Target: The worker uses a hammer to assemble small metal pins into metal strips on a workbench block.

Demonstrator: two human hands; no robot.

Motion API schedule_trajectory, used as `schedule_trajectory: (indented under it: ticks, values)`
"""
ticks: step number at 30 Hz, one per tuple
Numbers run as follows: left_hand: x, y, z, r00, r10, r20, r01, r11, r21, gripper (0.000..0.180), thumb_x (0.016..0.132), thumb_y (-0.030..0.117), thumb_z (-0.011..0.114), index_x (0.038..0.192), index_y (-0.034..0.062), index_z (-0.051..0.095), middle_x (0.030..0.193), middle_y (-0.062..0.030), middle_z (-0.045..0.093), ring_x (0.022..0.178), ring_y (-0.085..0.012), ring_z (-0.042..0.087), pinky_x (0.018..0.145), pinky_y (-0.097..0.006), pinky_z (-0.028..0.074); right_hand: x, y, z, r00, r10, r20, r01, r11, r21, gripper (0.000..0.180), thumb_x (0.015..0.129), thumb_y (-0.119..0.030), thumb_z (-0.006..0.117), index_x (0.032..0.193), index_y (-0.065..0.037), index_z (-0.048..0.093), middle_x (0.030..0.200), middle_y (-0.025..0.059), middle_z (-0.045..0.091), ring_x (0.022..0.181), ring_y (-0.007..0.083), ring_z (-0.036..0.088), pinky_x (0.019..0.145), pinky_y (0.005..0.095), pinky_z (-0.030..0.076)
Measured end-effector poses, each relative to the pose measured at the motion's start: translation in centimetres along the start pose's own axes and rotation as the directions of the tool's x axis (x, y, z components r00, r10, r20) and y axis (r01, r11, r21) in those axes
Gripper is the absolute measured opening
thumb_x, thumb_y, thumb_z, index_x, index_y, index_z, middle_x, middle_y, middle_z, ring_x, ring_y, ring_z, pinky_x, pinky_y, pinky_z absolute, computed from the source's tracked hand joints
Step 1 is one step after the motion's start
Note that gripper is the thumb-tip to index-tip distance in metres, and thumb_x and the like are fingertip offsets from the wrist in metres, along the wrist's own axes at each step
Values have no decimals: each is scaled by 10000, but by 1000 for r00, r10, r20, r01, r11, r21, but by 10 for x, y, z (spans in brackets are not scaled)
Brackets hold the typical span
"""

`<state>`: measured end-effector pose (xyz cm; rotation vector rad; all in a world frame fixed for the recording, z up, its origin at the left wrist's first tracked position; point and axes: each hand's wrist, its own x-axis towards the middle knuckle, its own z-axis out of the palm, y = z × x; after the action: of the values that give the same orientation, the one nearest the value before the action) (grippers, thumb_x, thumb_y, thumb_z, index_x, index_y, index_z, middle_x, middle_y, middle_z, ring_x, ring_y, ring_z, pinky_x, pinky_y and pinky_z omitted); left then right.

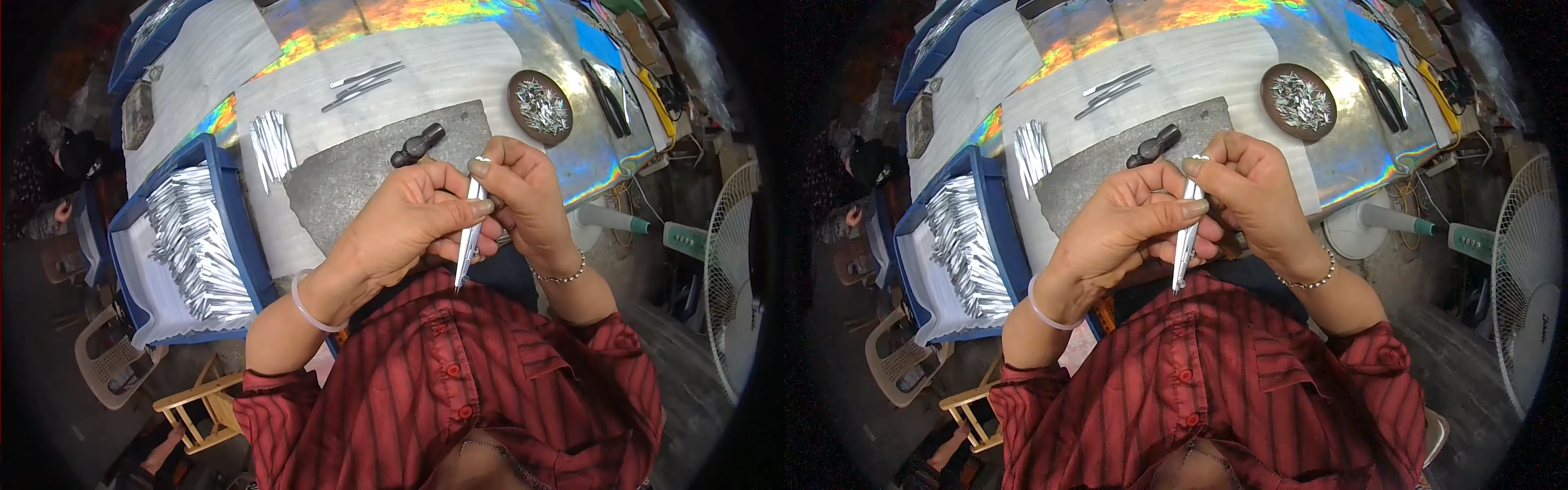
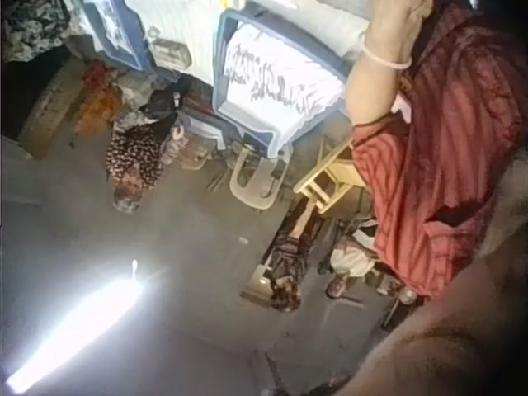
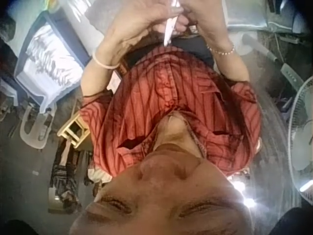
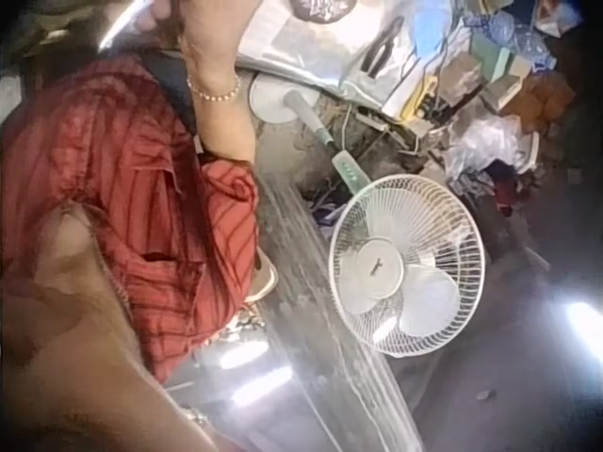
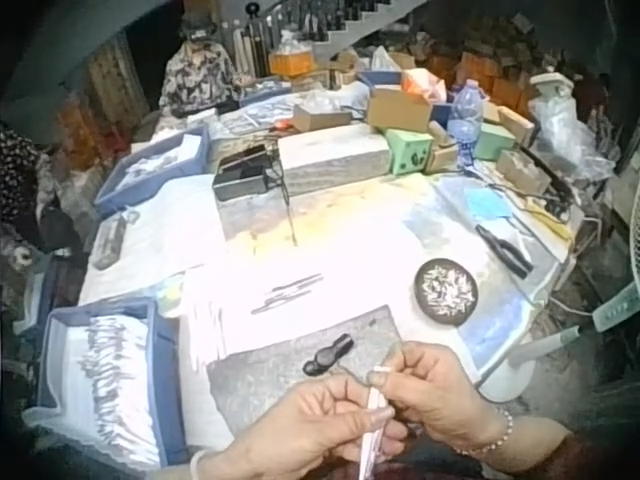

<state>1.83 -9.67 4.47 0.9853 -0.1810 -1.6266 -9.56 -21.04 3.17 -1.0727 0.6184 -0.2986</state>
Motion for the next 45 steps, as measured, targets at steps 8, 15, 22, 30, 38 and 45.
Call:
schedule_trajectory:
  ticks: [8, 15, 22, 30, 38, 45]
  values:
    - [-30, -3, -5, 915, 393, -89, -339, 871, 357, 153, 864, 77, 543, 984, -13, 508, 928, -100, 593, 829, -188, 619, 660, -259, 519, 1, -38, -40, 991, -135, 16, 135, 964, -230, 142, 868, -133, 516, 759, -52, 476, 581, 4, 514, 409, 33, 416, 366, 168, 293]
    - [-45, -36, -45, 486, 822, -297, -584, 558, 589, 76, 874, 25, 505, 942, -3, 487, 890, -92, 585, 812, -151, 584, 710, -241, 472, 46, 6, -88, 941, -310, 137, 160, 50, -986, 160, 804, -166, 544, 784, -18, 485, 670, 189, 567, 649, 384, 555, 579, 476, 417]
    - [-49, -54, -56, 596, 754, -275, -265, 509, 819, 97, 820, -8, 576, 913, -13, 545, 862, -57, 605, 781, -84, 546, 697, -191, 422, 14, 4, -41, 880, -445, 163, 265, 175, -948, 215, 797, -204, 590, 908, -34, 517, 787, 150, 547, 666, 351, 556, 570, 435, 434]
    - [-47, -47, -58, 613, 725, -314, -255, 558, 789, 98, 785, 23, 623, 871, -25, 618, 765, -65, 624, 671, -119, 560, 600, -225, 433, -12, -1, -2, 886, -277, 371, 400, 55, -915, 420, 717, -166, 647, 1058, -8, 460, 883, 121, 467, 835, 275, 504, 669, 363, 414]
    - [-31, -46, -51, 657, 701, -277, -354, 612, 707, 71, 823, 30, 583, 865, -18, 614, 712, -22, 609, 637, -60, 533, 580, -190, 426, -9, 10, 11, 915, -294, 277, 301, 39, -953, 279, 730, -25, 525, 995, -26, 439, 840, 138, 445, 795, 298, 529, 657, 395, 439]
    - [-27, -46, -52, 640, 727, -248, -361, 569, 739, 75, 835, 36, 566, 871, -16, 607, 679, -41, 610, 622, -77, 568, 578, -203, 457, -8, 15, -8, 893, -351, 283, 420, 420, -804, 346, 789, -16, 509, 1115, -2, 394, 965, 211, 501, 835, 384, 548, 699, 424, 443]
